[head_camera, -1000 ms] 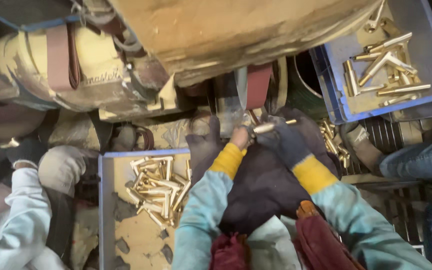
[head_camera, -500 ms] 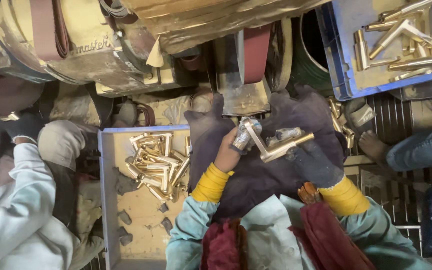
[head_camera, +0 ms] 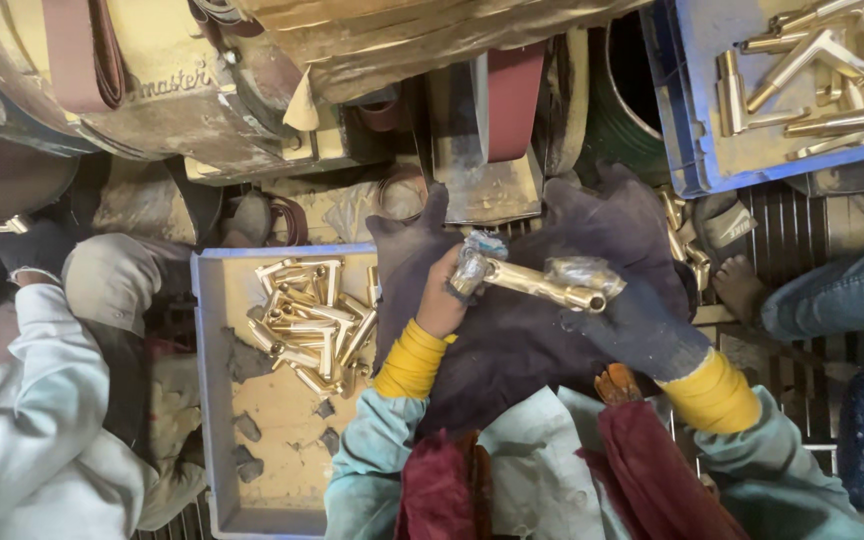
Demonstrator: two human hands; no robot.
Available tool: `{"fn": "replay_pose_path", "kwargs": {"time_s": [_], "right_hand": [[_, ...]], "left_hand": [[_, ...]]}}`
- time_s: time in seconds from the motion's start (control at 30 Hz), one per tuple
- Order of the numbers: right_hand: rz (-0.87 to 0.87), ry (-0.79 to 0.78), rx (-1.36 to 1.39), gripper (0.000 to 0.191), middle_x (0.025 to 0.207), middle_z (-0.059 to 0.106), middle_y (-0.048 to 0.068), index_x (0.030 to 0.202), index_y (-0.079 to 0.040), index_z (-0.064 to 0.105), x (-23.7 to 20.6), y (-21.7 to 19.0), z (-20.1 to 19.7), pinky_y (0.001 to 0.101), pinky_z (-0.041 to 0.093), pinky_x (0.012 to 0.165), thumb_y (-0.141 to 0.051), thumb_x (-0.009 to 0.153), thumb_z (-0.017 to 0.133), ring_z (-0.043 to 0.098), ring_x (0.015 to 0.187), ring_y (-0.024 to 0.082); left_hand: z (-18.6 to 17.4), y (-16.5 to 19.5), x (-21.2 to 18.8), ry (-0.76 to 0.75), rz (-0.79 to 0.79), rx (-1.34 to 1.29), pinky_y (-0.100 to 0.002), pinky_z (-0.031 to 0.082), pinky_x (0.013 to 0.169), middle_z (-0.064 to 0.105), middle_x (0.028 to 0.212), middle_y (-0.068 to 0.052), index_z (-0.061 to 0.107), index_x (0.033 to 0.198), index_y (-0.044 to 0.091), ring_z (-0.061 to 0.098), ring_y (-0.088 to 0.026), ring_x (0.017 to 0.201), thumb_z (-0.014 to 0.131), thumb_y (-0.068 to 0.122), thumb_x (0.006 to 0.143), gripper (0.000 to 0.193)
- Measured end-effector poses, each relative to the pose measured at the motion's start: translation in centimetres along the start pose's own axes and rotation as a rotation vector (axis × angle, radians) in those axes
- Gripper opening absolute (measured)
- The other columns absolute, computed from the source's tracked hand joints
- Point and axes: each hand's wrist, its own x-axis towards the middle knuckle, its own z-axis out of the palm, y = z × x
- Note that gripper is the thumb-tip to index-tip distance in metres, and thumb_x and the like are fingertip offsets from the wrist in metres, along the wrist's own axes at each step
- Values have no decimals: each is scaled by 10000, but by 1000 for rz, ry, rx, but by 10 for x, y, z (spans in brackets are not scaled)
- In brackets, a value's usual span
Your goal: The person sits at a belt grinding station and repeatedly presses small brass-colored metal parts against the moving belt to smooth their surfaces. They pick parts from a blue tray, grind them, and place them into a second tray. A coworker performs a similar task nearby.
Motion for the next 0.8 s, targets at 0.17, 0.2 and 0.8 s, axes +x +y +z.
{"fn": "replay_pose_path", "kwargs": {"time_s": [0.17, 0.2, 0.8], "right_hand": [[-77, 216, -34, 581, 1335, 633, 127, 1409, -17, 518, 12, 18, 23, 336, 517, 989, -87, 875, 735, 641, 1205, 251], [-64, 190, -1, 584, 1341, 630, 137, 1407, -9, 520, 16, 24, 28, 344, 506, 1005, -67, 868, 738, 628, 1221, 253], [87, 257, 180, 330, 1127, 654, 104, 1331, 20, 559, 44, 134, 44, 325, 535, 855, -90, 1021, 579, 628, 966, 170]], "left_hand": [[10, -5, 3, 147, -41, -99, -201, 426, 580, 635, 859, 47, 650, 1190, 92, 523, -31, 681, 595, 213, 1001, 232], [11, -5, 4, 124, -13, -109, -205, 429, 600, 626, 871, 42, 647, 1178, 80, 522, -37, 699, 602, 213, 1020, 212], [-14, -33, 45, -108, -39, -140, -262, 530, 705, 646, 1103, -50, 482, 1358, 78, 630, -113, 872, 512, 246, 1098, 311]]}}
